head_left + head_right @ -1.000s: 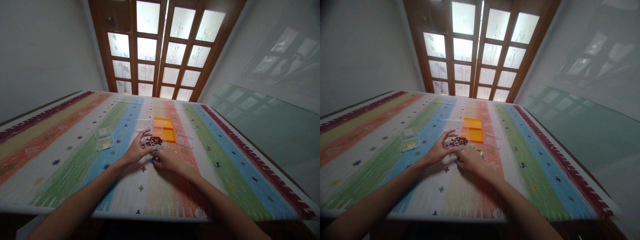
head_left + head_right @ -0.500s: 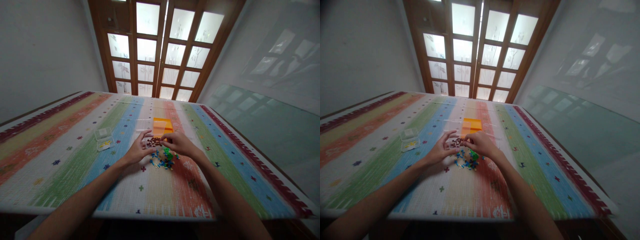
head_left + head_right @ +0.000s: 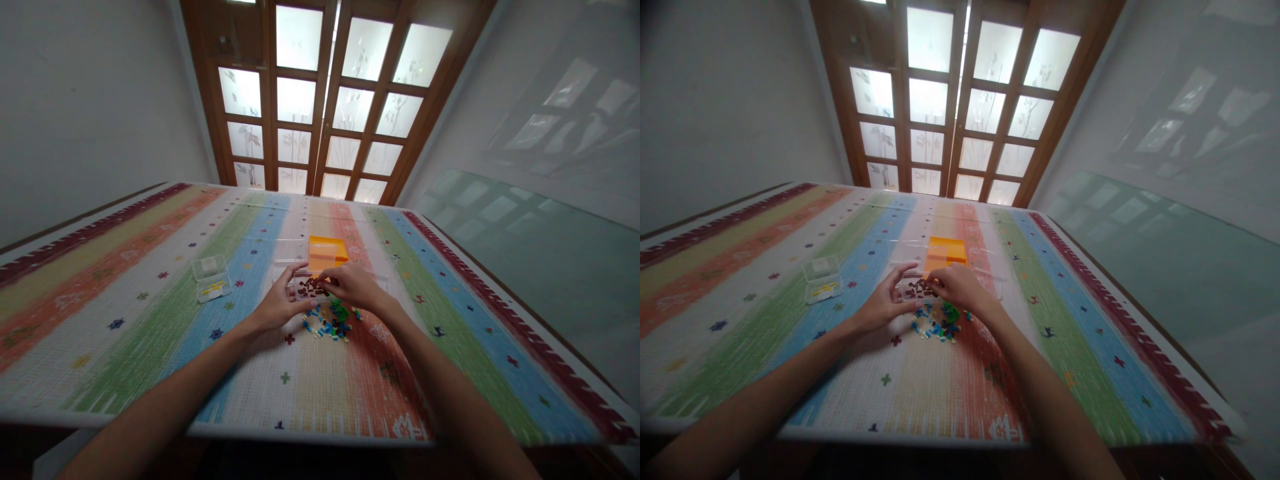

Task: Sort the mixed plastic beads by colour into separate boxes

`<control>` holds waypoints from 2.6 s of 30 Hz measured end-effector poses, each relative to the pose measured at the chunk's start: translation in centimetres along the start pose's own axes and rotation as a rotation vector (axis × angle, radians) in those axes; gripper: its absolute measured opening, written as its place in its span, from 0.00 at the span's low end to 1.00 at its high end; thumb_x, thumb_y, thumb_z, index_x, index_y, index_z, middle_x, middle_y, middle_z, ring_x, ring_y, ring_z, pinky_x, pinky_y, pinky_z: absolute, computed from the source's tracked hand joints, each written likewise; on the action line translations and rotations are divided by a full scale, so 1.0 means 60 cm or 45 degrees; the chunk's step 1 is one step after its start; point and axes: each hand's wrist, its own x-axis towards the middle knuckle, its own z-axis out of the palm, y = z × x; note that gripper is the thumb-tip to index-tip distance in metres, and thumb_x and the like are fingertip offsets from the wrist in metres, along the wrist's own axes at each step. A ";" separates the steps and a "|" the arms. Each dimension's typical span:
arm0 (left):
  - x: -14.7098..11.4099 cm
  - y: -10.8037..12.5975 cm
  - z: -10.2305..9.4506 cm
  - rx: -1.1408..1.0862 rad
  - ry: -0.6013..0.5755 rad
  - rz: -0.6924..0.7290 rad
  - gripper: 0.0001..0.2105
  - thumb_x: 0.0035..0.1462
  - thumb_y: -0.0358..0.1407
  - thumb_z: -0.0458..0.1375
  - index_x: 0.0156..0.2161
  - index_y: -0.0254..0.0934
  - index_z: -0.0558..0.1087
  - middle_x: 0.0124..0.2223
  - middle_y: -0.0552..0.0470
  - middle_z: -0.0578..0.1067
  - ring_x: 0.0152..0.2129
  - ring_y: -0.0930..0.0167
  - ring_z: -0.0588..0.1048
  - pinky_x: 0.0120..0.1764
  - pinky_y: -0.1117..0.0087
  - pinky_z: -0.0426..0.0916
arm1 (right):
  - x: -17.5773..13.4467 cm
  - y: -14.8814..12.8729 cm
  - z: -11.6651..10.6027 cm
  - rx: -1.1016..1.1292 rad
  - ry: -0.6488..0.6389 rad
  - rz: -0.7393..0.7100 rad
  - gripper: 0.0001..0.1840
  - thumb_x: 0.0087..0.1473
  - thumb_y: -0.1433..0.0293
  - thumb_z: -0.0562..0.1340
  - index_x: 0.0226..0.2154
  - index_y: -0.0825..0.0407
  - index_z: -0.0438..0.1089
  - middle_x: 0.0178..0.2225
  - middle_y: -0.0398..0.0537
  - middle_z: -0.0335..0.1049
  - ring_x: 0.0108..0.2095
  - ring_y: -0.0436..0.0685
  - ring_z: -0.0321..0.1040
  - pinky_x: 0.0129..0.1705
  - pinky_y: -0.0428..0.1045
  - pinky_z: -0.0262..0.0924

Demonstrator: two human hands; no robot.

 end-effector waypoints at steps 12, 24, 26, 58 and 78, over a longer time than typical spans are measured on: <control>0.000 -0.001 -0.002 -0.001 0.007 -0.014 0.38 0.46 0.34 0.72 0.61 0.44 0.62 0.58 0.42 0.66 0.45 0.63 0.77 0.50 0.56 0.73 | -0.016 0.007 -0.016 0.146 0.034 -0.035 0.13 0.58 0.72 0.60 0.40 0.52 0.81 0.26 0.48 0.77 0.24 0.50 0.66 0.29 0.45 0.50; 0.000 -0.003 -0.004 0.069 0.041 0.006 0.37 0.46 0.34 0.72 0.60 0.43 0.62 0.58 0.42 0.66 0.45 0.63 0.78 0.50 0.56 0.73 | -0.063 0.016 -0.011 0.293 -0.024 -0.059 0.10 0.52 0.71 0.61 0.35 0.55 0.78 0.18 0.37 0.61 0.19 0.46 0.54 0.27 0.45 0.45; 0.000 -0.004 -0.004 0.076 0.039 0.009 0.37 0.46 0.34 0.72 0.60 0.43 0.62 0.58 0.42 0.66 0.45 0.63 0.78 0.50 0.57 0.74 | -0.070 0.018 -0.001 0.290 0.019 -0.068 0.11 0.51 0.72 0.61 0.38 0.55 0.76 0.19 0.36 0.60 0.20 0.46 0.54 0.27 0.44 0.45; 0.005 -0.009 -0.010 0.084 0.076 0.057 0.37 0.47 0.33 0.71 0.60 0.42 0.61 0.58 0.41 0.66 0.48 0.61 0.77 0.49 0.56 0.75 | -0.092 -0.014 0.037 0.076 -0.352 0.035 0.09 0.59 0.73 0.61 0.35 0.54 0.79 0.32 0.50 0.77 0.31 0.52 0.68 0.31 0.45 0.50; 0.004 -0.005 -0.009 0.094 0.055 0.030 0.37 0.47 0.34 0.71 0.60 0.42 0.61 0.58 0.41 0.65 0.47 0.62 0.77 0.49 0.57 0.75 | -0.081 -0.014 0.016 0.116 -0.364 -0.047 0.07 0.56 0.71 0.63 0.33 0.52 0.79 0.27 0.46 0.76 0.28 0.51 0.66 0.30 0.45 0.50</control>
